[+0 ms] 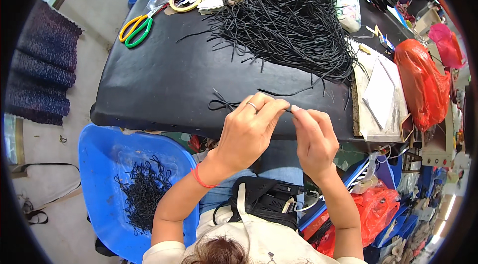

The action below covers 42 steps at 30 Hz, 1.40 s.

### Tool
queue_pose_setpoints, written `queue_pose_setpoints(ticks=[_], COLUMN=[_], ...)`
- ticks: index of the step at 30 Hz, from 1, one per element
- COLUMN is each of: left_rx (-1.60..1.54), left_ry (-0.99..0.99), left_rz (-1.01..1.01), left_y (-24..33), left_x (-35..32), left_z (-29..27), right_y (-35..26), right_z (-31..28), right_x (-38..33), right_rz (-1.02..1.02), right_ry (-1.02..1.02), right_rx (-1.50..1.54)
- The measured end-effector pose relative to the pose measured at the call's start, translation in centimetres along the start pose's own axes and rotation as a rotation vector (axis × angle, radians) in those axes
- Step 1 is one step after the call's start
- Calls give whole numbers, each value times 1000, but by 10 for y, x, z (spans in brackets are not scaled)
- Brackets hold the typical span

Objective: The person sits at a cluttered workbench and repeatedly ties black cable ties into small loops by hand. They pick up individual ties from a large pile on the table, form a loop, and secure it by pulling the end through. The finished loops are placed into a blue plastic basin on the floor.

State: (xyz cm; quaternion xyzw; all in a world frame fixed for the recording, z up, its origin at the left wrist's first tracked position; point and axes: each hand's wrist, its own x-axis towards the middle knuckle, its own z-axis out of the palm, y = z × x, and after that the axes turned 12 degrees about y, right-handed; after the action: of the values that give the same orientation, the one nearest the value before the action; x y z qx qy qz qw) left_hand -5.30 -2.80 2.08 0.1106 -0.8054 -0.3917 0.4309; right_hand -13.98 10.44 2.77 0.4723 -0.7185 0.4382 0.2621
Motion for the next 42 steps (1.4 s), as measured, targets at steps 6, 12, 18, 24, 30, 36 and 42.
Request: queue_pose_setpoints(ticks=[6,12,18,24,30,36,42], left_rx=[-332,-663,-735,-951,-914,-1231,-1034], left_ry=[-278,-249,-178,86,132,319,-1], left_rz=[-473,-984,-1088,-1145,-1187,-1156,-1235], left_y=[4,4,-3,-9,-4,-15,-10], left_x=[2,-22,-39,-37,-34,-32,-36], left_z=[-26,-37,-30,-20,-23,-29,-31], right_y=[3,4,8,-20,-20,-9,-13], right_z=[-9,-1,12,28,26,12,18], right_x=[12,17,24,-2,-3,-2,3], right_rz=[57,274,269,209,206,197,1], right_ry=[36,102,173,-170,-246,-253,-172], right_rx=[-42,-77,-68,204,249,216,143])
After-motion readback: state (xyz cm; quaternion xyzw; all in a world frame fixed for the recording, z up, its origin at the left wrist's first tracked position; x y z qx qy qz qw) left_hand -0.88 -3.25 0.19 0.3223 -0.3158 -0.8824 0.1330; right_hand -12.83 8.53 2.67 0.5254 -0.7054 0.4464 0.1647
